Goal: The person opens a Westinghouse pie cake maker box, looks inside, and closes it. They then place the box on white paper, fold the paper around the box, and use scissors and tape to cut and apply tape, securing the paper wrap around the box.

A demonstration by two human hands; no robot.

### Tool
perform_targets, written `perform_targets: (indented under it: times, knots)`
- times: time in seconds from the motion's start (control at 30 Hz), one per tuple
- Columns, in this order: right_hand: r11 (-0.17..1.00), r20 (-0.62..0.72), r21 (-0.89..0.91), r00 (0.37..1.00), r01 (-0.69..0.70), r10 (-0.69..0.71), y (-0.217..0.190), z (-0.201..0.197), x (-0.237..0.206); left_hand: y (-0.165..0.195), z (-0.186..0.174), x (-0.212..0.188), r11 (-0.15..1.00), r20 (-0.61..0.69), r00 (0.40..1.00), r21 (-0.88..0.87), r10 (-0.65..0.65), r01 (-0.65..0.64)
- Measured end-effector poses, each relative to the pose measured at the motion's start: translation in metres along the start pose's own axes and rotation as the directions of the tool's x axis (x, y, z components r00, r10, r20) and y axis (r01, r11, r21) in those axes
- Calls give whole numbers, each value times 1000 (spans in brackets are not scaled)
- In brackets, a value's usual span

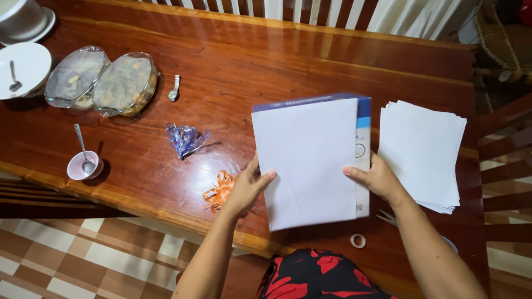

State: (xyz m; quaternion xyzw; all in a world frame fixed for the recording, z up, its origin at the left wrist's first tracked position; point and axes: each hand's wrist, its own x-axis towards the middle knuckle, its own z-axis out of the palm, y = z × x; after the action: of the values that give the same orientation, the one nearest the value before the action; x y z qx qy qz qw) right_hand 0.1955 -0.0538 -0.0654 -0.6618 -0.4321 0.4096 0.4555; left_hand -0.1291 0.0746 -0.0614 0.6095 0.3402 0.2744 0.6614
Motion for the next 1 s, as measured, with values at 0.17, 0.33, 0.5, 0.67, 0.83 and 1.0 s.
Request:
perform_targets:
  times: [0.17,0.33,0.5,0.67,0.83,1.0]
  knots:
    - [959,-33,-134,968,-251,249,-6,4,4,-8,-5,8,967,-60,982,176,-178,185]
    - [929,-8,-137,939,-343,345,-2,10,13,-29,-13,26,925,-65,958,247,-281,288]
    - [903,2,-116,909,-415,418,2,10,21,-46,-13,43,924,-41,948,214,-315,317]
    - [851,-59,-325,907,-412,417,-1,3,32,-42,-19,51,923,-56,963,275,-265,270]
    - [742,-191,-641,896,196,-402,-20,24,51,-34,26,88,515,-220,850,854,479,-69]
    - [718,105,-579,909,386,-404,-43,67,76,-39,81,108,357,251,932,872,260,-334]
